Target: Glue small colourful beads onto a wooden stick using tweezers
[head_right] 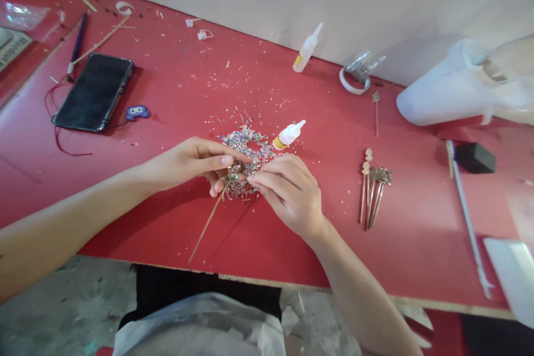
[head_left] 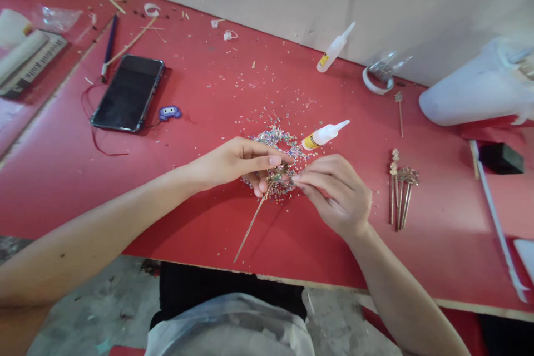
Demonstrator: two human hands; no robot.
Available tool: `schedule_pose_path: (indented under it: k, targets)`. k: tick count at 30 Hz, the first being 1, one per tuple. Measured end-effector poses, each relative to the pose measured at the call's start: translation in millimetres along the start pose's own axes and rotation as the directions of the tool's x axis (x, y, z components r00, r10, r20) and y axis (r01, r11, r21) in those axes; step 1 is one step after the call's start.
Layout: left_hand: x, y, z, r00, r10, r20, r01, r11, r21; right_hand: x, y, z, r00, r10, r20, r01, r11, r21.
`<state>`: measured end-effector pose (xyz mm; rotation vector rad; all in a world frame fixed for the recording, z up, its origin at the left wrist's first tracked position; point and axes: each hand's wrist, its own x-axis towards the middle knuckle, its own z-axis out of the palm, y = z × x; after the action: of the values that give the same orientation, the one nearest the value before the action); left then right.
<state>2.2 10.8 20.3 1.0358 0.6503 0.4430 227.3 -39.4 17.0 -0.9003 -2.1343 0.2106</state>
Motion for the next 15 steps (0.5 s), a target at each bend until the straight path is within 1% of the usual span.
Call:
schedule_pose_path:
  k: [7,12,15]
  targets:
    - [-0.6,-0.5,-0.7,1.000,-0.010,-0.007,0.010,1.000,0.004,1.1,-2.3,-2.4,1.000,-0.030,0.010,0.030,0.998,-0.053]
    - [-0.2,-0.1,-0.2,1.000,-0.009,-0.003,0.009,1.000,-0.002,2.9,-2.9,-3.4,0.999,-0.030,0.016,0.031,0.998,-0.053]
    - [0.1,0.4,0.2,1.000,-0.008,-0.005,0.008,1.000,-0.007,2.8,-1.9,-3.6,0.999,-0.050,0.008,0.050,0.998,-0.038]
